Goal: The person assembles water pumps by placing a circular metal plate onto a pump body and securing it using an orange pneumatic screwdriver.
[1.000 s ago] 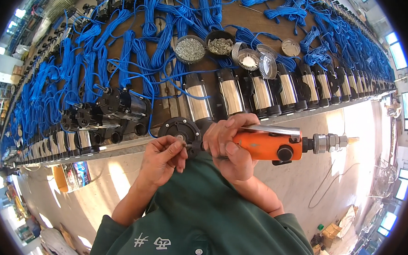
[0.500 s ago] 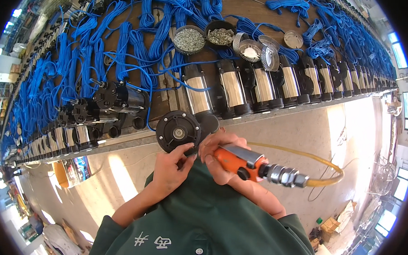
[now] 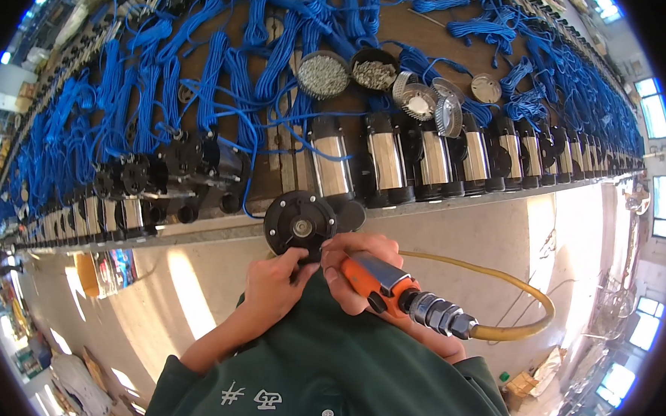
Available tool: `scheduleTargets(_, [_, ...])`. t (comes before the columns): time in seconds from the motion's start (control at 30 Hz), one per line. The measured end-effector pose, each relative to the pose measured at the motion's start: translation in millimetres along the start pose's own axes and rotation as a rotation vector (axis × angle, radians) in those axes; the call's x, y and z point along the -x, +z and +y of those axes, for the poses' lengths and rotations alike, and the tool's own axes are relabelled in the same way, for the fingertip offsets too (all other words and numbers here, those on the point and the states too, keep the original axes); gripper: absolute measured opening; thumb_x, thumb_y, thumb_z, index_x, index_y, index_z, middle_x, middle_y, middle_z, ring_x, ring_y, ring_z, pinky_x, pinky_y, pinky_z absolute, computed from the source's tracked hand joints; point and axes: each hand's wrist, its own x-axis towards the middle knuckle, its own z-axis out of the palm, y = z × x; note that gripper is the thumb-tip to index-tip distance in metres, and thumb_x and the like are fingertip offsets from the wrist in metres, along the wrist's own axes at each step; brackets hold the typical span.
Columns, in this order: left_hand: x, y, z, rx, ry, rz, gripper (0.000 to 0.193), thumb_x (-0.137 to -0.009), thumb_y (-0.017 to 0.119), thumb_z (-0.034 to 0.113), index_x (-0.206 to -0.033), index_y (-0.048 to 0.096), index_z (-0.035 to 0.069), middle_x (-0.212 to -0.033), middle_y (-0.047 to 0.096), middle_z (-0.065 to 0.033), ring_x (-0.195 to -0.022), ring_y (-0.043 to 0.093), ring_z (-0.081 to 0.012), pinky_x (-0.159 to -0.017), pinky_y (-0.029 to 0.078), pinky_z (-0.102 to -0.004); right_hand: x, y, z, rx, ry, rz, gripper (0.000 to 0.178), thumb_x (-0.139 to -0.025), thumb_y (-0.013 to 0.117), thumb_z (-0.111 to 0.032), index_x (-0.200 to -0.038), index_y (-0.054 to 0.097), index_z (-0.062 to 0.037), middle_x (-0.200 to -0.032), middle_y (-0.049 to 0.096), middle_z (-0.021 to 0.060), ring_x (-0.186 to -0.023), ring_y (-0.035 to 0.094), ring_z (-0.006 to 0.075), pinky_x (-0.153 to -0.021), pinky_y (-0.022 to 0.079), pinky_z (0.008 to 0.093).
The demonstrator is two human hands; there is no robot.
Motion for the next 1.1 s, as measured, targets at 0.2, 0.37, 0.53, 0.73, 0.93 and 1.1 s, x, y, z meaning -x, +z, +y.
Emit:
scheduleTargets(0.2, [-99.1,-48.9,26.1,0.301,0.078,0.041,0.006,-0.084,0.068,0.006,-0.085,0.067,0.000,-0.066,0.061,-0.0026,-0.059,0.051,-0.0056,-0.055,0.042,-0.0220,-3.6,-22.6,-12.9,-0.219,-0.285,0.118,0.031,-0.069,0.055,0.006,-0.099,0.053,0.0034,-0.059,0.057,0.0088,-0.055,0.059,0.0202,-0.058,0.052,0.0319])
scheduleTargets(0.37, [-239.3,28.0,-11.7,-0.093,0.375,-0.230,0.021,-0.077,0.069,0.011,-0.095,0.065,0.002,-0.080,0.065,-0.0121,-0.076,0.065,-0.0291,-0.068,0.051,-0.0368,20.2,-42.8,-0.3,-0.227,-0.242,0.229,0.028,-0.073,0.052,0.005,-0.100,0.049,-0.0002,-0.061,0.053,0.0076,-0.055,0.055,0.0177,-0.057,0.051,0.0336])
scheduleTargets(0.53, [-318.3,137.0,8.8,-0.675,0.888,0.065,0.024,-0.077,0.063,0.010,-0.101,0.063,0.012,-0.116,0.057,-0.0139,-0.102,0.058,-0.0319,-0.078,0.052,-0.0398,43.6,-67.1,12.5,-0.244,-0.220,0.432,0.025,-0.076,0.056,0.003,-0.101,0.051,0.0021,-0.063,0.056,0.0076,-0.059,0.057,0.0183,-0.061,0.053,0.0350])
scheduleTargets(0.73, [-362.2,148.1,36.0,-1.096,1.377,0.152,0.014,-0.081,0.057,0.019,-0.083,0.067,0.009,-0.112,0.057,-0.0095,-0.115,0.049,-0.0281,-0.095,0.039,-0.0411,51.5,-72.1,12.8,-0.338,-0.232,0.561,0.025,-0.078,0.055,0.003,-0.102,0.048,0.0022,-0.063,0.053,0.0080,-0.057,0.055,0.0186,-0.059,0.051,0.0347])
scheduleTargets(0.93, [-387.6,153.9,19.9,-1.084,1.467,0.106,0.024,-0.085,0.052,0.021,-0.097,0.069,0.009,-0.117,0.060,-0.0135,-0.123,0.045,-0.0294,-0.102,0.032,-0.0452,39.8,-66.6,21.4,-0.606,-0.137,0.679,0.027,-0.078,0.053,0.006,-0.103,0.046,-0.0005,-0.073,0.052,0.0095,-0.060,0.053,0.0198,-0.062,0.050,0.0352])
scheduleTargets(1.1, [-390.0,155.0,16.1,-1.183,1.478,0.082,0.020,-0.081,0.056,0.019,-0.089,0.069,0.006,-0.117,0.058,-0.0143,-0.116,0.050,-0.0295,-0.098,0.042,-0.0424,31.2,-64.7,-0.5,-0.548,-0.221,0.500,0.020,-0.080,0.056,0.005,-0.097,0.047,-0.0008,-0.068,0.052,0.0084,-0.060,0.056,0.0202,-0.059,0.050,0.0352])
